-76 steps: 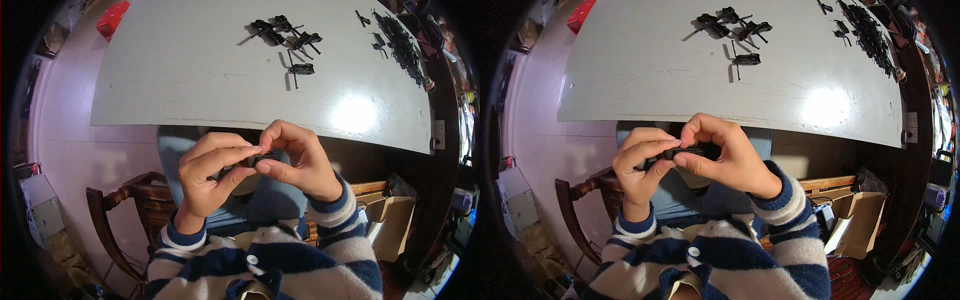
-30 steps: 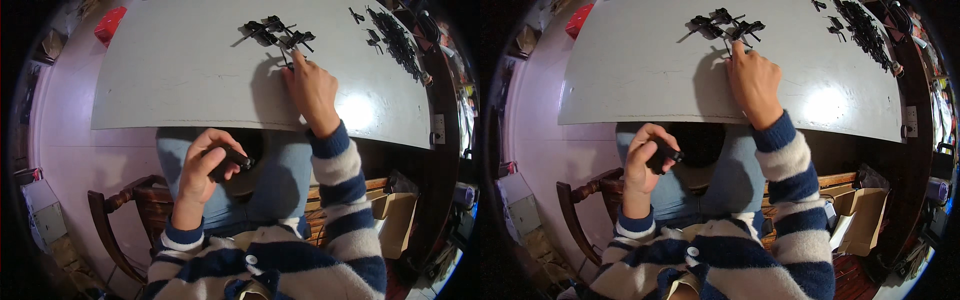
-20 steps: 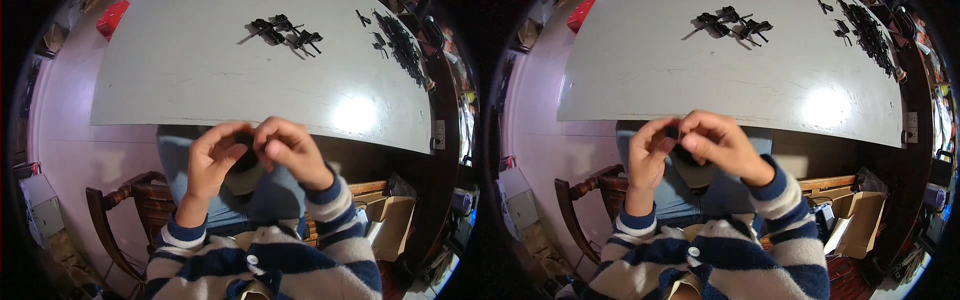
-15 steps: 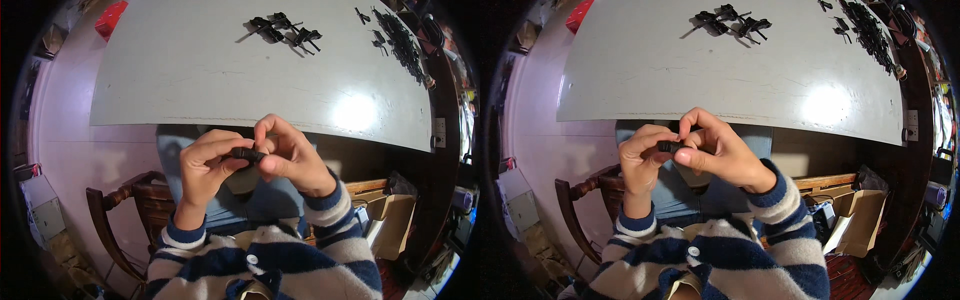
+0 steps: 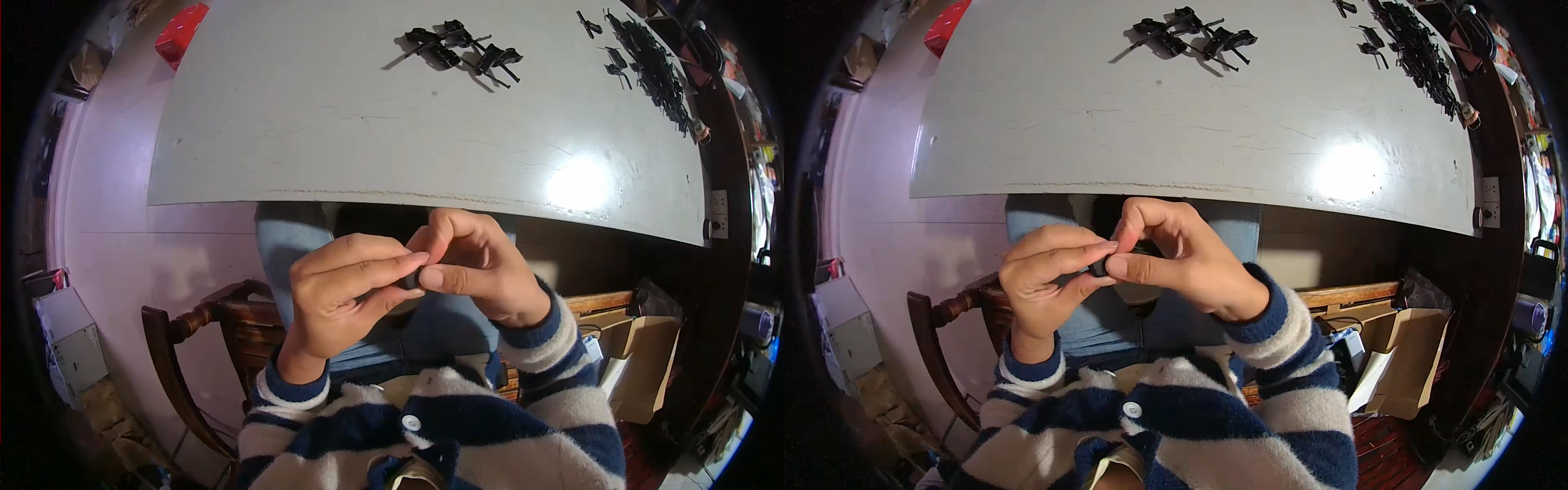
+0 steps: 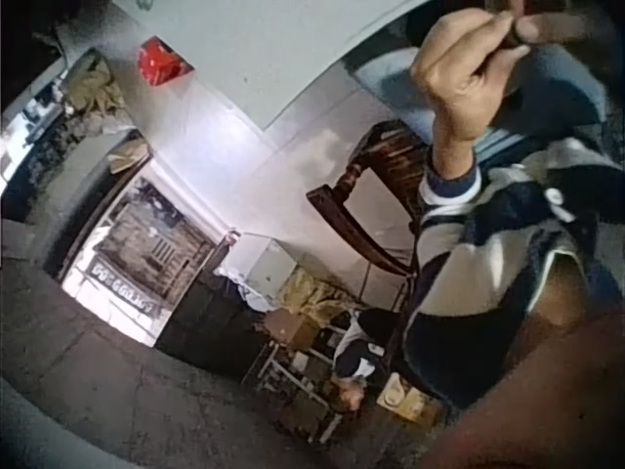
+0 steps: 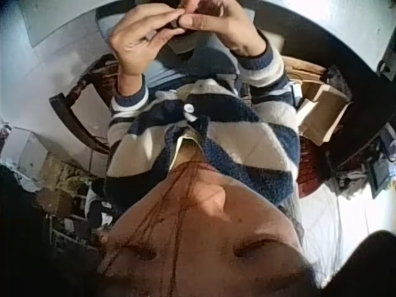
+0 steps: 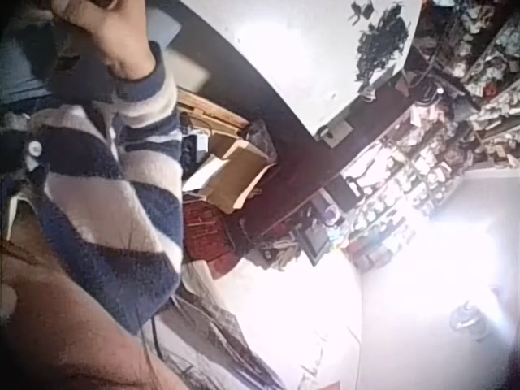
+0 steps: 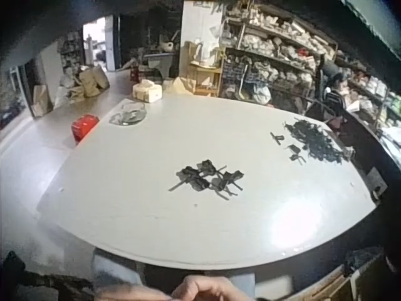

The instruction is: The person is manually assembling small black plastic components at a production table.

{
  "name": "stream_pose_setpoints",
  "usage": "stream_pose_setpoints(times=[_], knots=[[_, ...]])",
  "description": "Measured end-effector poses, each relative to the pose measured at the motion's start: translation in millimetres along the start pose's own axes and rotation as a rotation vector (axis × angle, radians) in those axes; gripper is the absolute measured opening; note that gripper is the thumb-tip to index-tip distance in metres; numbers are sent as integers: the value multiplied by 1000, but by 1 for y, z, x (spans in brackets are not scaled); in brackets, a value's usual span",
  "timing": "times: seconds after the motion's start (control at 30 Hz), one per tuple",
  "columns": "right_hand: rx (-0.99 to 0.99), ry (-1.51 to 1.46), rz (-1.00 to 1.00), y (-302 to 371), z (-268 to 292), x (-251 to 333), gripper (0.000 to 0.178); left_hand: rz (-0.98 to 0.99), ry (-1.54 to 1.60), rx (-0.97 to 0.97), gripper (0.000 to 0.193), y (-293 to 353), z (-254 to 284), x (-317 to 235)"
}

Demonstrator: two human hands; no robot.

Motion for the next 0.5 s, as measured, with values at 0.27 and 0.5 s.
stream_pose_setpoints(times=[0.27, 0.5], knots=[[73, -137, -188, 0, 2, -4, 18, -75, 72, 42, 31, -3, -2, 2], [-51, -146, -68, 2, 0, -7, 15, -43, 66, 47, 28, 0, -3, 2]])
Point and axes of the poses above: each hand's wrist, its own y-axis away from the middle knuckle, its own z-axis out of the back of the hand, x = y × z, the point moved 4 cm from there along -y, towards the middle knuckle, and after that the axes turned 3 degrees about z, right-handed, at the moved point
